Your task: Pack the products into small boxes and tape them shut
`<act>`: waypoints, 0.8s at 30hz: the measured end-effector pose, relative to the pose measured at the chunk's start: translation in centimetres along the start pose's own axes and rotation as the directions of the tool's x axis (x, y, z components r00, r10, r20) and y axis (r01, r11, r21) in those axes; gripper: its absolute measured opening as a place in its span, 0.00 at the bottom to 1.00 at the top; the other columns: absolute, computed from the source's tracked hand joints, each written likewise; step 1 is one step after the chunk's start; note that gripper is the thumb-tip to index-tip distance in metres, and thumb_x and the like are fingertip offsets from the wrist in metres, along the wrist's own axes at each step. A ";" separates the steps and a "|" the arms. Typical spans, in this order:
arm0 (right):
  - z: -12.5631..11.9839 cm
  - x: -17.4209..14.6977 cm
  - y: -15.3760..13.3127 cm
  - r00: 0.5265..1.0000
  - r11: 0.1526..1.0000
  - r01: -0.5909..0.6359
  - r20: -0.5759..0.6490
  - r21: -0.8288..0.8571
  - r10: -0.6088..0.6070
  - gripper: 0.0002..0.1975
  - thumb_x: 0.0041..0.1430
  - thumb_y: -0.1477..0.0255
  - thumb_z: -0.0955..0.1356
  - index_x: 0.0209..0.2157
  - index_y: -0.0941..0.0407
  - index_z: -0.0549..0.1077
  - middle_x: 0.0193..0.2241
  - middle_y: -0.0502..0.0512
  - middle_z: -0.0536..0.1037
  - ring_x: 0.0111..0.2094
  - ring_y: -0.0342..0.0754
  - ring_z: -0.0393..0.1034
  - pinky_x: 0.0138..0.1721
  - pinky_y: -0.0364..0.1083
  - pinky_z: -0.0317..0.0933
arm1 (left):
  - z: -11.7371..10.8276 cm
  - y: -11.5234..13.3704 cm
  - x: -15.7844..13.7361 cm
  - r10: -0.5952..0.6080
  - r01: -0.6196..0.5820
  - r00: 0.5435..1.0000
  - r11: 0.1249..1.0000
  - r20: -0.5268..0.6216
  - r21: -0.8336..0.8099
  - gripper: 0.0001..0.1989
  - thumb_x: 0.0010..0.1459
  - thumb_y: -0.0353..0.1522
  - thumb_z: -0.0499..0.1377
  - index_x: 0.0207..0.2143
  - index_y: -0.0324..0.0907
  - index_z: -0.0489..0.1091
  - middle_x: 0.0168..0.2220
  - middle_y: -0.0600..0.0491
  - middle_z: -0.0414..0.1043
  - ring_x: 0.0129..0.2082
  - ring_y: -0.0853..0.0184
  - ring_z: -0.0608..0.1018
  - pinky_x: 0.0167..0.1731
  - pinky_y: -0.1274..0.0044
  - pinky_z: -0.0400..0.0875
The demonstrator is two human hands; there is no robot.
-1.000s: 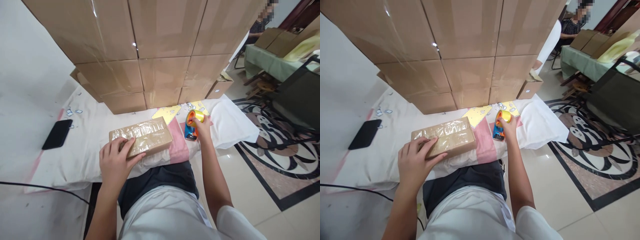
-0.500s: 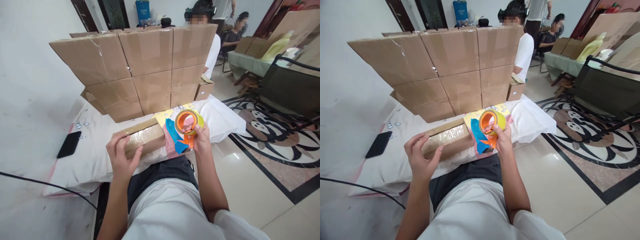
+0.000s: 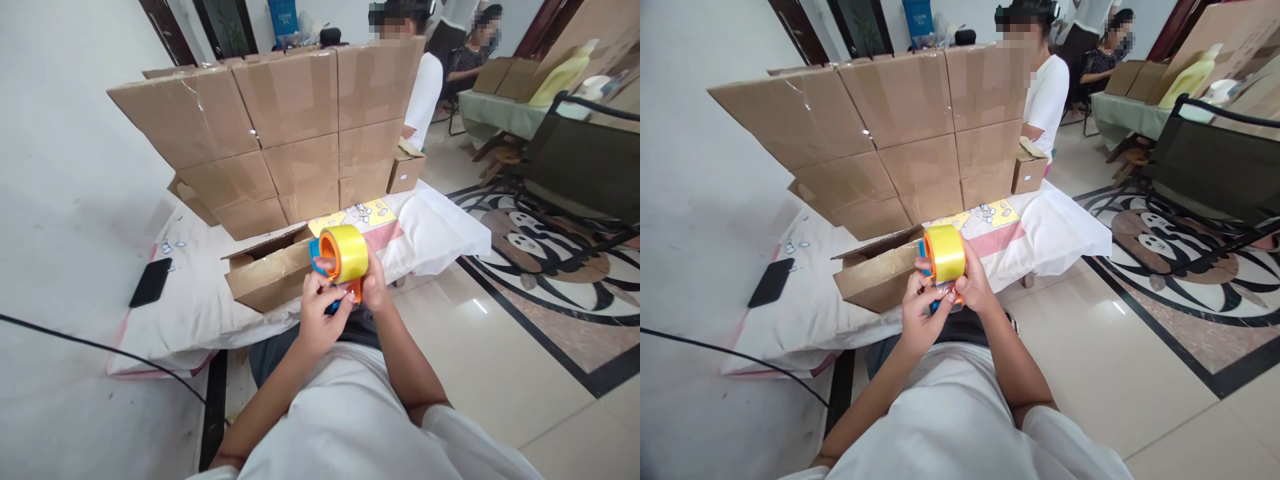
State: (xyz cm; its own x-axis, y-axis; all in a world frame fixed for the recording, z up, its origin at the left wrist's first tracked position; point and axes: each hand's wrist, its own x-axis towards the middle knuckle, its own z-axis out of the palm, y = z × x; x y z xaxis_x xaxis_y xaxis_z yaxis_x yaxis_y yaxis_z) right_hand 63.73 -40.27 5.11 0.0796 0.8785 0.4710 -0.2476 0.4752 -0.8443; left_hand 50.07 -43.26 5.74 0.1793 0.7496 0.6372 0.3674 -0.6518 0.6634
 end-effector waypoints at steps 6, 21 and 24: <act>-1.3 1.0 3.8 0.958 0.915 0.260 -0.038 -0.308 -0.284 0.28 0.64 0.43 0.61 0.41 0.52 0.76 0.31 0.56 0.75 0.31 0.53 0.70 0.36 0.54 0.68 | -0.5 -0.7 0.3 -0.165 0.165 0.986 0.978 0.008 -0.126 0.13 0.64 0.34 0.62 0.26 0.43 0.76 0.28 0.55 0.60 0.31 0.68 0.68 0.32 0.74 0.65; -2.5 0.4 5.6 0.941 0.893 0.232 -0.144 -0.386 -0.307 0.31 0.60 0.38 0.58 0.30 0.48 0.76 0.27 0.57 0.77 0.36 0.61 0.75 0.47 0.63 0.70 | -1.2 0.5 0.5 -0.118 0.121 0.992 0.992 0.053 -0.041 0.15 0.64 0.34 0.61 0.24 0.43 0.76 0.27 0.54 0.61 0.31 0.67 0.68 0.33 0.74 0.64; -3.2 0.6 5.7 0.940 0.865 0.267 -0.083 -0.425 -0.330 0.35 0.56 0.34 0.57 0.29 0.48 0.76 0.27 0.56 0.79 0.35 0.60 0.76 0.52 0.64 0.68 | -1.8 1.6 0.2 -0.034 0.038 0.995 0.998 0.098 -0.046 0.15 0.65 0.34 0.61 0.23 0.44 0.76 0.26 0.54 0.62 0.31 0.67 0.69 0.33 0.74 0.63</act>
State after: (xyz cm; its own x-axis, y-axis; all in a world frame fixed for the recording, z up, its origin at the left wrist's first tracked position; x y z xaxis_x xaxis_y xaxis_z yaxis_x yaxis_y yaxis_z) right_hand 65.43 -36.87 -0.25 0.2368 0.6730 0.7007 0.2173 0.6663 -0.7133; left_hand 49.09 -44.36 7.68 0.2550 0.7789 0.5730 0.3321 -0.6271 0.7046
